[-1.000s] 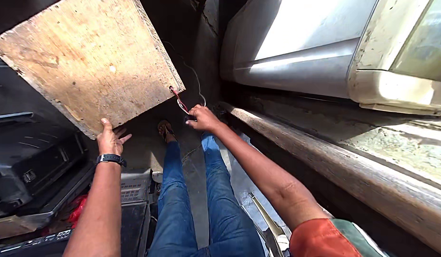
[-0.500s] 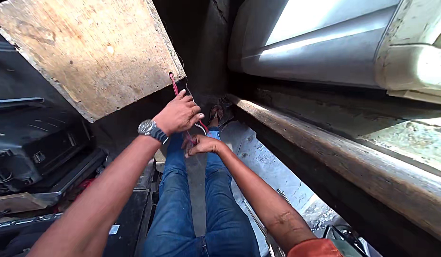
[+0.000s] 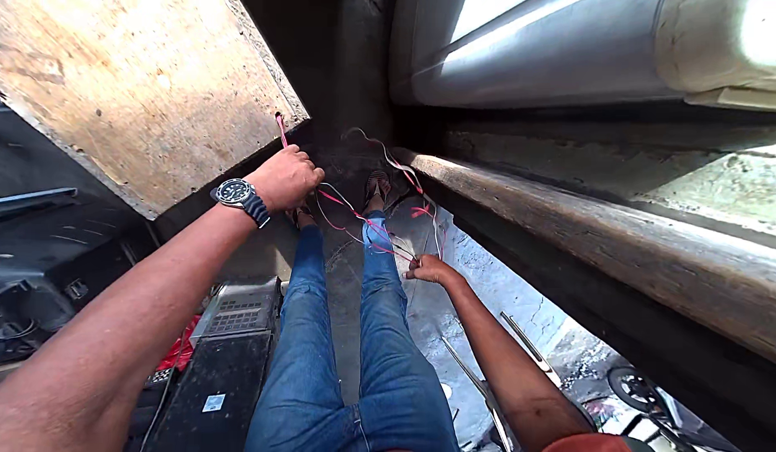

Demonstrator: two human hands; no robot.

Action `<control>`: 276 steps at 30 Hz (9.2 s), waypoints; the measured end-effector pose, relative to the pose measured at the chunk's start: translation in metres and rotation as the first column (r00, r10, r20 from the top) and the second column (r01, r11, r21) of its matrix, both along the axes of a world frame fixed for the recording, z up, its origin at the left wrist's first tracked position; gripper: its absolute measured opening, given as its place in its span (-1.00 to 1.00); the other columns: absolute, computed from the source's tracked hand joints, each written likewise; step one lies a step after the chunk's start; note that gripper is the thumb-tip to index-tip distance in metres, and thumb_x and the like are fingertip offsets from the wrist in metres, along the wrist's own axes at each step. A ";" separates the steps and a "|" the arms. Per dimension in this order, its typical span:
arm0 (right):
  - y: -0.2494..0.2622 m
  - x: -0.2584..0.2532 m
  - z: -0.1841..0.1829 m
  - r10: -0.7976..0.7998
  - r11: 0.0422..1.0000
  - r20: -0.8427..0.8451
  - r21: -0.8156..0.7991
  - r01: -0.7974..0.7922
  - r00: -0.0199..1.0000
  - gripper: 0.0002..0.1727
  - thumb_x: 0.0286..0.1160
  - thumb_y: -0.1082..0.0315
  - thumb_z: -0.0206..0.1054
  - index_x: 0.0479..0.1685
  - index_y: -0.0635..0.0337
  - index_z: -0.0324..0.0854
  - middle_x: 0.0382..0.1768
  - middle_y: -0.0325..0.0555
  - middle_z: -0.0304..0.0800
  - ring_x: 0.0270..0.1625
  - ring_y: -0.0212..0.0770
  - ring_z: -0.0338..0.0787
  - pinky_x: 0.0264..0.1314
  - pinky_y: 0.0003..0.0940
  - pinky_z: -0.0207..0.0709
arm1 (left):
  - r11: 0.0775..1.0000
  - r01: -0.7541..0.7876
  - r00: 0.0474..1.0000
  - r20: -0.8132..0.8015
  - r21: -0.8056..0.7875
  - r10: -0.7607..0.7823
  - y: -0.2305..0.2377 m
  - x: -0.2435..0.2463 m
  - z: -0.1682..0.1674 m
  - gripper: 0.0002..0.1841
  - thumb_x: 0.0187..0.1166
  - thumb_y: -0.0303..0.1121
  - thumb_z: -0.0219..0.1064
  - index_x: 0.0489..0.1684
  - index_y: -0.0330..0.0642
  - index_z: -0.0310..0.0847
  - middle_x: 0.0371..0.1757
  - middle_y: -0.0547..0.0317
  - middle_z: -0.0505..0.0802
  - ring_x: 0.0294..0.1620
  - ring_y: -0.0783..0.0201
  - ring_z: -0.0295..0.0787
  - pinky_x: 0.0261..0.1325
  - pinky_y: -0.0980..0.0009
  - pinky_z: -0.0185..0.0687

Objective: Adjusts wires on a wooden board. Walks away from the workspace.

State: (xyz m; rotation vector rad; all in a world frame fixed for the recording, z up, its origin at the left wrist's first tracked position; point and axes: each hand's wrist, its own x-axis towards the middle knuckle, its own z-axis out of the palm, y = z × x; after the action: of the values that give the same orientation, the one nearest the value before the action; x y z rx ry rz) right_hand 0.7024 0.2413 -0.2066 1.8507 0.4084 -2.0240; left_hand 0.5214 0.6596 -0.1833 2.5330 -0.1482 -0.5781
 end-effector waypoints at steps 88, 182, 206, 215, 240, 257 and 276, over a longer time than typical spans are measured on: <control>0.332 -0.028 -0.008 -0.543 0.106 -0.247 0.928 0.357 0.803 -0.73 0.76 0.32 0.20 -0.24 0.32 0.68 -0.47 -0.21 0.68 -0.54 -0.40 0.60 -0.49 -0.42 0.56 | -0.199 -0.620 0.496 -0.576 -0.759 0.650 0.031 -0.024 0.000 -0.28 0.88 0.02 -0.43 -0.14 -0.08 0.79 -0.84 0.46 0.39 -0.86 0.52 0.14 -0.72 0.55 0.16; 0.287 -0.083 0.008 -0.586 0.355 -0.345 0.705 0.615 0.734 -0.73 0.84 0.37 0.04 0.01 0.37 0.60 -0.48 -0.18 0.68 -0.59 -0.44 0.51 -0.56 -0.56 0.40 | 0.967 -0.247 0.898 0.360 -0.068 0.254 0.032 -0.031 -0.035 -0.09 -0.05 -0.43 0.64 0.53 -0.31 0.36 0.42 -0.33 0.65 0.54 -0.35 0.44 0.57 -0.20 0.23; 0.309 -0.054 0.104 -0.068 0.479 0.326 0.840 -0.256 0.943 -0.66 0.82 0.11 0.08 -0.09 0.12 0.68 -0.51 -0.15 0.71 -0.44 -0.11 0.76 -0.38 0.02 0.62 | 0.988 -0.115 0.990 0.091 0.100 0.106 0.034 -0.002 -0.046 -0.68 0.50 -0.32 0.30 -0.70 -0.26 0.51 -0.65 -0.08 0.67 -0.39 -0.17 0.68 0.25 -0.21 0.34; 0.259 -0.129 -0.043 -0.533 0.518 0.104 0.824 0.228 0.839 -0.67 0.76 0.17 0.17 -0.04 0.15 0.81 -0.24 -0.08 0.88 -0.17 -0.16 0.85 0.01 0.03 0.73 | 0.954 -0.296 0.952 0.068 -0.035 0.298 0.029 0.003 -0.042 -0.74 0.33 -0.28 0.44 -0.71 -0.19 0.57 -0.58 -0.05 0.72 -0.29 -0.15 0.72 0.36 -0.25 0.26; 0.305 -0.084 -0.014 -0.932 0.325 -0.046 0.326 0.888 0.358 -0.68 0.91 0.24 -0.02 -0.09 0.27 0.54 -0.64 -0.16 0.61 -0.80 -0.44 0.44 -0.83 -0.61 0.25 | 0.758 -0.650 0.722 0.266 -0.057 0.639 -0.040 -0.057 -0.043 -0.68 0.72 -0.39 0.09 0.30 -0.05 0.68 0.81 -0.18 0.29 0.83 -0.29 0.02 0.76 -0.28 -0.17; 0.310 -0.071 -0.021 -0.837 0.415 -0.389 0.008 0.910 0.385 -0.65 0.88 0.16 -0.05 -0.24 0.10 0.54 -0.69 -0.30 0.40 -0.78 -0.46 0.29 -0.78 -0.60 0.17 | 0.569 -0.776 0.576 0.060 -0.271 0.815 -0.046 -0.075 -0.034 -0.65 0.78 -0.39 0.10 0.43 -0.24 0.59 -0.08 -0.23 0.70 0.07 -0.19 0.69 0.24 0.04 0.61; 0.295 -0.152 0.085 0.301 0.795 0.212 0.483 -0.367 0.930 -0.64 0.88 0.08 0.00 0.12 0.18 0.53 -0.27 0.09 0.79 -0.08 0.16 0.87 -0.10 0.14 0.70 | 0.409 -0.882 0.455 -0.196 -0.235 0.869 -0.049 -0.085 -0.036 -0.65 0.74 -0.33 0.19 0.38 -0.30 0.37 -0.11 -0.24 0.82 -0.02 -0.22 0.85 0.12 -0.13 0.71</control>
State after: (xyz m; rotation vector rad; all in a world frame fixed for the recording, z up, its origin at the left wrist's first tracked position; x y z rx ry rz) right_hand 0.5503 0.5359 -0.1221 1.9957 1.2552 -1.6419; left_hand 0.4364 0.6110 -0.2192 1.8796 1.0148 -0.1280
